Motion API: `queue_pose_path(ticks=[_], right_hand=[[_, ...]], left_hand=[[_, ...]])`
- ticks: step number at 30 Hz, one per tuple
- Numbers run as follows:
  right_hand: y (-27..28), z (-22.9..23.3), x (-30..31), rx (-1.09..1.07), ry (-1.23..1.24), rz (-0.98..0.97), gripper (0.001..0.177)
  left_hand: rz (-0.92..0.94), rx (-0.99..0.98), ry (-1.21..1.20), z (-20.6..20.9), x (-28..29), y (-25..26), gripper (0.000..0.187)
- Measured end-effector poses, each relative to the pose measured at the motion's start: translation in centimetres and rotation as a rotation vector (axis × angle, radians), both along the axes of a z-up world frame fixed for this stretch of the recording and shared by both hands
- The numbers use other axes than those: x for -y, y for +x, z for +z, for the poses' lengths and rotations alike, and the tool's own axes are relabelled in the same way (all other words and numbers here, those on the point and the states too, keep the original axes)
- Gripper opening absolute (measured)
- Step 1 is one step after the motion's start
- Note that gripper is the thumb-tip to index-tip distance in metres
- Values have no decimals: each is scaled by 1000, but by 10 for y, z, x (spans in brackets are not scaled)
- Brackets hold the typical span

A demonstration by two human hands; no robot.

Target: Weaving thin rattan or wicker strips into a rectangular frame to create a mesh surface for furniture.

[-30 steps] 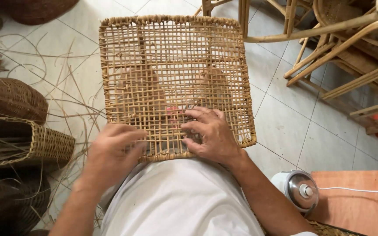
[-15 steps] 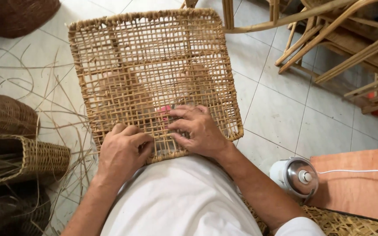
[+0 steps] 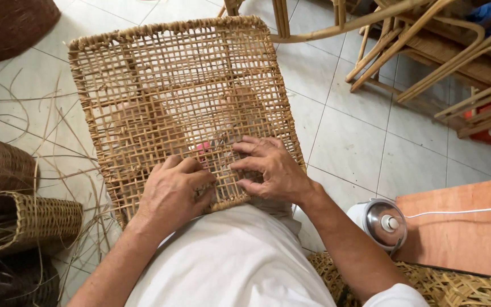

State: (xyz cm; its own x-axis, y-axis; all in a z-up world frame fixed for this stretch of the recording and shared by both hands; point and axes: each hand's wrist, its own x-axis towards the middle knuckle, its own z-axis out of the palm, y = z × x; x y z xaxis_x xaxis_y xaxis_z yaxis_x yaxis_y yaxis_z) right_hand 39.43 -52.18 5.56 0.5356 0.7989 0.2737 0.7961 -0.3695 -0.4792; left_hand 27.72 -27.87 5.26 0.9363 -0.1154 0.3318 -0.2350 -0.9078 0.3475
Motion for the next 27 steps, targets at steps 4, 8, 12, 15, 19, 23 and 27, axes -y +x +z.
queue_pose_path(ticks=[4, 8, 12, 15, 19, 23, 27], right_hand=[[3, -5, -2, 49, -32, -5, 38], [-1, -14, -1, 88, -19, -21, 38], [-2, -21, -4, 134, 10, -49, 35], [-4, -20, -4, 129, 26, -53, 35], [-5, -17, -5, 129, 26, -59, 36], [-10, -1, -9, 89, 43, -68, 32], [-16, 1, -19, 85, 62, -149, 29]], left_hand=[[52, 9, 60, -2, 4, 2, 16], [73, 24, 69, -6, 9, -1, 15], [98, 26, 57, -10, 9, -2, 15], [113, 31, 57, -11, 11, -4, 15], [125, 42, 48, -10, 11, -5, 16], [112, 31, 37, -4, 7, -5, 15], [52, -37, -213, 4, -10, -7, 14]])
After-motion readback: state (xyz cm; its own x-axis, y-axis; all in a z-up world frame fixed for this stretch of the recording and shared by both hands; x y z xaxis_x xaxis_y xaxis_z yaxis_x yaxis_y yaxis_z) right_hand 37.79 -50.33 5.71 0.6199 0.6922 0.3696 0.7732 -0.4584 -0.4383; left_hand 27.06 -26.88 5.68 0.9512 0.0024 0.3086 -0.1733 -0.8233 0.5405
